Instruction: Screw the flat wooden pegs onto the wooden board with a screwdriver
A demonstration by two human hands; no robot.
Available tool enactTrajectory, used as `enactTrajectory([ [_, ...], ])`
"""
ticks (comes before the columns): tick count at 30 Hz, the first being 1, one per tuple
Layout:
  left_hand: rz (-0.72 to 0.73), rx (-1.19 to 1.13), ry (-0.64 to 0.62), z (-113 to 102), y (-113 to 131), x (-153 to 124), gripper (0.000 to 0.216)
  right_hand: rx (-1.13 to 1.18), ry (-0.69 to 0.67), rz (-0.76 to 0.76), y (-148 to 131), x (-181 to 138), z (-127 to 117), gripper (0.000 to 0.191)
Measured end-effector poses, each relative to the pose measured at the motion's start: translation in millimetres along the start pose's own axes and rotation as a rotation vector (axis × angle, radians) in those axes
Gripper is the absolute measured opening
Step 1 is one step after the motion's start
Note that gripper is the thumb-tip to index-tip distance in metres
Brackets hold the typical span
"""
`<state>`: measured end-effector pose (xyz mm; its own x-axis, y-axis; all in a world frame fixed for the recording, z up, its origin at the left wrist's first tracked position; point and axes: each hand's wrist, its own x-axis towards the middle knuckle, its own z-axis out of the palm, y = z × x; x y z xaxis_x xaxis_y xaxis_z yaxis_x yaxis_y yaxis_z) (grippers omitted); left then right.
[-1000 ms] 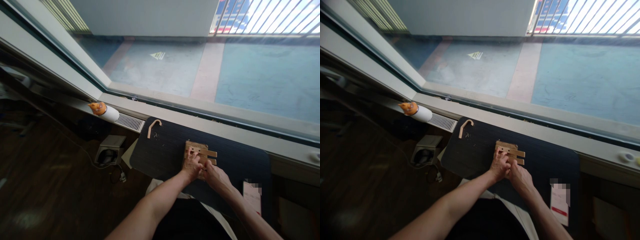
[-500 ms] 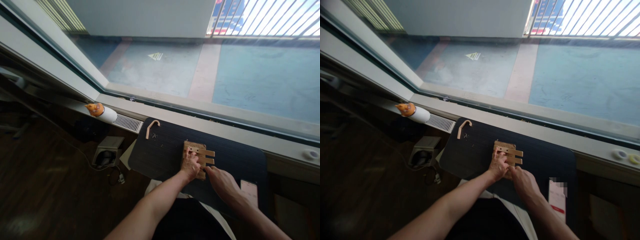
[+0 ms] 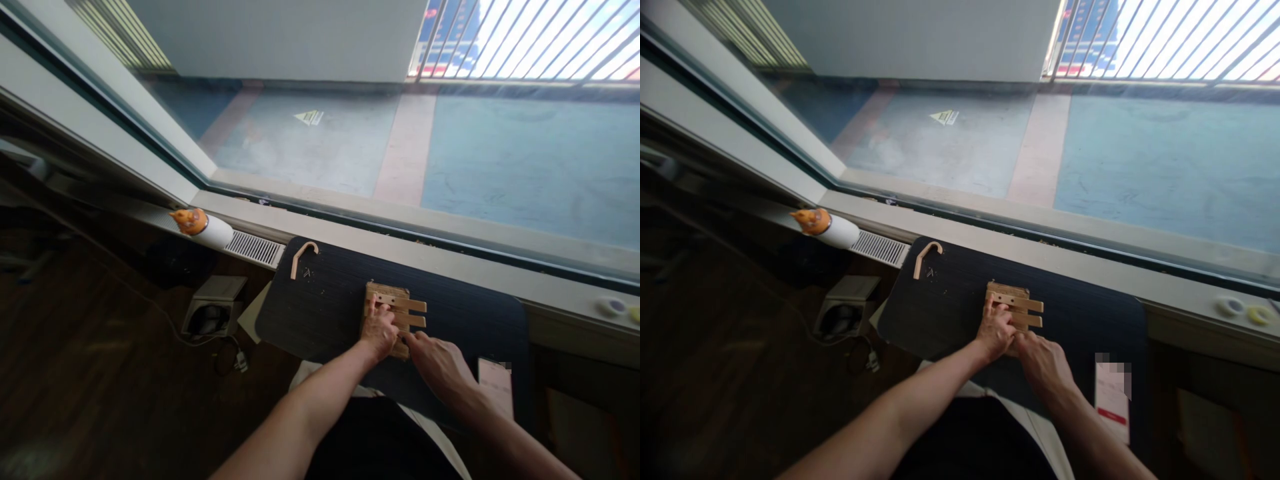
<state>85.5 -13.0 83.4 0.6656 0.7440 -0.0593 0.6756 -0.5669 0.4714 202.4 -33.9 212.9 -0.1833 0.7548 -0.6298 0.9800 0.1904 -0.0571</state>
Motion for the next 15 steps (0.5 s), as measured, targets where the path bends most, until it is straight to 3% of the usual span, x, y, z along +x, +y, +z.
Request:
enactTrajectory([
  [15,0.013,0.03,0.016,2.3,-0.8,0.2,0.019,-0.035,0.002,-0.008,2.6,1.8,3.2,0.033],
])
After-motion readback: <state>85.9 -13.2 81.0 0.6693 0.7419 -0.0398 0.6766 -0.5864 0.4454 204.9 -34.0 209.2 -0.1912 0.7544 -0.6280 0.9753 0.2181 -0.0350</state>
